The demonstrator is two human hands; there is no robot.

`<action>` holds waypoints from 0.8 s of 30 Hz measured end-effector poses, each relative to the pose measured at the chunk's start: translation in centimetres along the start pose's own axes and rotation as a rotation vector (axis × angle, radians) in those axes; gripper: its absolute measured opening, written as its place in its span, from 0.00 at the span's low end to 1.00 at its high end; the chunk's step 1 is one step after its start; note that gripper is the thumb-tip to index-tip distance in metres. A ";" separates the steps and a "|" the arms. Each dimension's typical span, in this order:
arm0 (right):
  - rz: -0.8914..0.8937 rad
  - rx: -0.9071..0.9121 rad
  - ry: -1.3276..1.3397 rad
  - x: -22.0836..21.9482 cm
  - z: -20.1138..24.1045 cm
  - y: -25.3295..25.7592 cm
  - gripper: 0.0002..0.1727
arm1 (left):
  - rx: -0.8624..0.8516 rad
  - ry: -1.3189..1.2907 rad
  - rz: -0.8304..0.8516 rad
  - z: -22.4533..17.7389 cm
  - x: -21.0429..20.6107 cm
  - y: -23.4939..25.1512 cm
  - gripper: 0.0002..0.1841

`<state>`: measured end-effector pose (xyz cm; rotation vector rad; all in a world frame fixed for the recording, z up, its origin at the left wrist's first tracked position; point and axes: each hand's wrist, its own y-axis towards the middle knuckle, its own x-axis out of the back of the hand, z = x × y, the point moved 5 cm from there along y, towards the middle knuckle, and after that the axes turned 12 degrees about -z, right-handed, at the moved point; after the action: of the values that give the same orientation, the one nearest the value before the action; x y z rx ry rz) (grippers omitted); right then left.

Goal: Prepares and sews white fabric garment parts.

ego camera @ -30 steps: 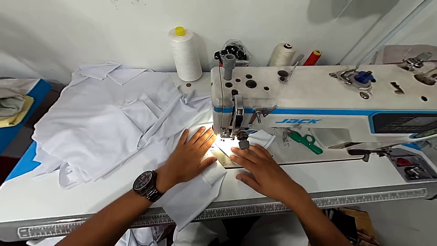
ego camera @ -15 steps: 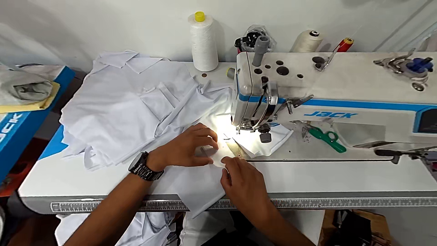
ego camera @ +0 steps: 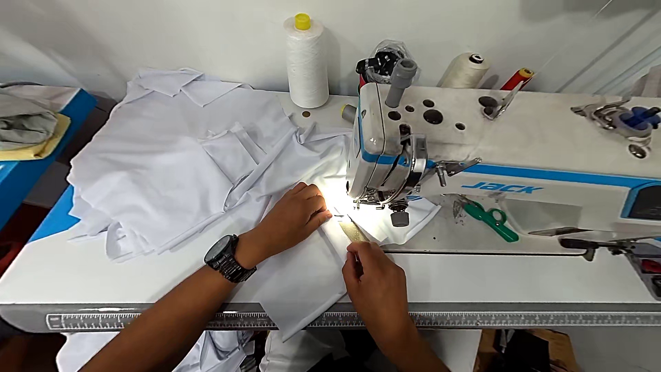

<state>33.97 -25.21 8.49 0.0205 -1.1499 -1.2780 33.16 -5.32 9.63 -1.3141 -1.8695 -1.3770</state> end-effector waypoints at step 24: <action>0.288 0.326 -0.001 0.7 -4.4 1.1 0.23 | -0.214 0.087 0.158 -2.8 -2.3 -3.3 0.32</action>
<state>37.61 -27.83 7.45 0.0917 -1.3006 -0.8297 30.75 -8.92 7.31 -1.4455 -1.5597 -1.5560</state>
